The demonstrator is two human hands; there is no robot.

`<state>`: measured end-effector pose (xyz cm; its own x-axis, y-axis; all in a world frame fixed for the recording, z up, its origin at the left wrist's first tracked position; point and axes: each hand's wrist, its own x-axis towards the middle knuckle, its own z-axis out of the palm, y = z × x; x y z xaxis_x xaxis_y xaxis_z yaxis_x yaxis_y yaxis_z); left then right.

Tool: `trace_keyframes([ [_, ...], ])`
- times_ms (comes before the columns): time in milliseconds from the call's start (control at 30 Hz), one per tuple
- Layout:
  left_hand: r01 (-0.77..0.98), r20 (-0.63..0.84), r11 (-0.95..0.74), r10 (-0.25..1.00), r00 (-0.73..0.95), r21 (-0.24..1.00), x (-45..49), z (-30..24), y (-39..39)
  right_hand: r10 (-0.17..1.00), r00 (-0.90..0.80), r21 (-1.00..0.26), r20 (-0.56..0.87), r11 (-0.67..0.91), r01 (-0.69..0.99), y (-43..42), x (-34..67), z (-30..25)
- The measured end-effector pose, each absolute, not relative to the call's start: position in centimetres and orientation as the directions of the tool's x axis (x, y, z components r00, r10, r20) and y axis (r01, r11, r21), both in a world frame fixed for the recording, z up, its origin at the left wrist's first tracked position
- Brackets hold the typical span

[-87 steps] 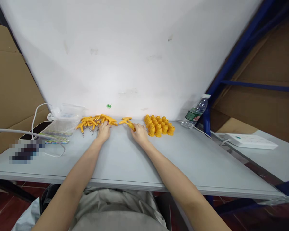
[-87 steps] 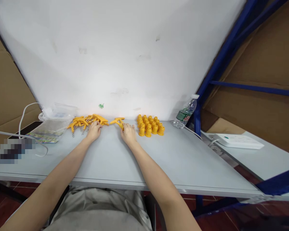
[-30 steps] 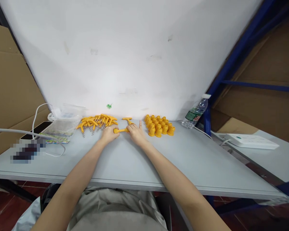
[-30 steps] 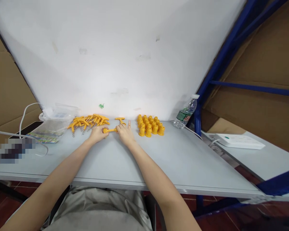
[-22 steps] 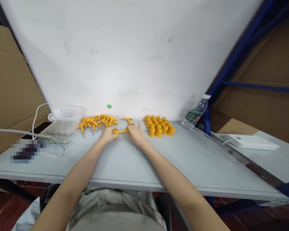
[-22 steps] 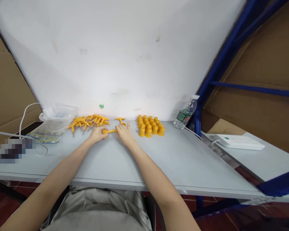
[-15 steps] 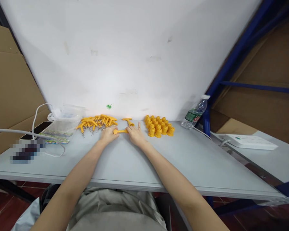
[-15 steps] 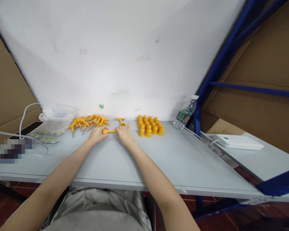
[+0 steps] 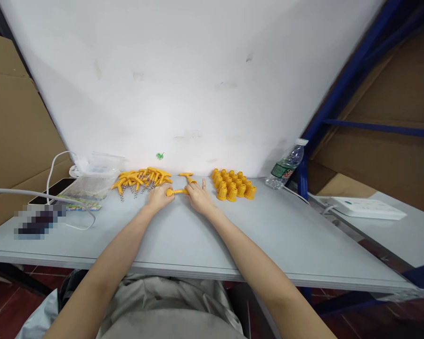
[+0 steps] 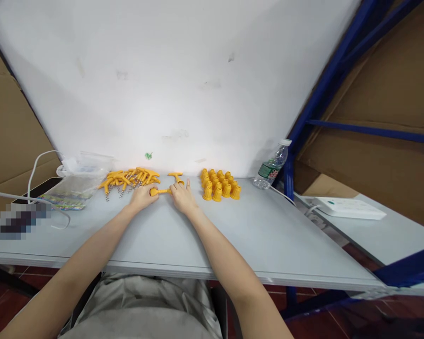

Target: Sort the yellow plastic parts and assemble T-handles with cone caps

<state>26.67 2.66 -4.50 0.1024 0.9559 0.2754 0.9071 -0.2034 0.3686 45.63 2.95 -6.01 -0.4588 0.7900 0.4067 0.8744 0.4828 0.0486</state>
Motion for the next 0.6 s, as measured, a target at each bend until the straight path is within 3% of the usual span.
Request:
trace_keyframes([
  [167, 0.888, 0.285, -0.176, 0.957, 0.053, 0.425, 26.7, -4.4, 2.7, 0.797, -0.336, 0.015, 0.502, 0.380, 0.925, 2.9, 46.1, -5.4],
  [367, 0.858, 0.363, -0.107, 0.927, -0.097, 0.502, 25.7, -4.9, 4.0, 0.713, -0.250, -0.043, 0.655, 0.365, 0.930, 3.0, 47.4, -4.8],
  [600, 0.781, 0.490, -0.186, 0.855, -0.171, 0.596, 24.0, -6.1, 5.3, 0.774, -0.184, -0.100, 0.606, 0.303, 0.948, 2.6, 47.9, -4.2],
])
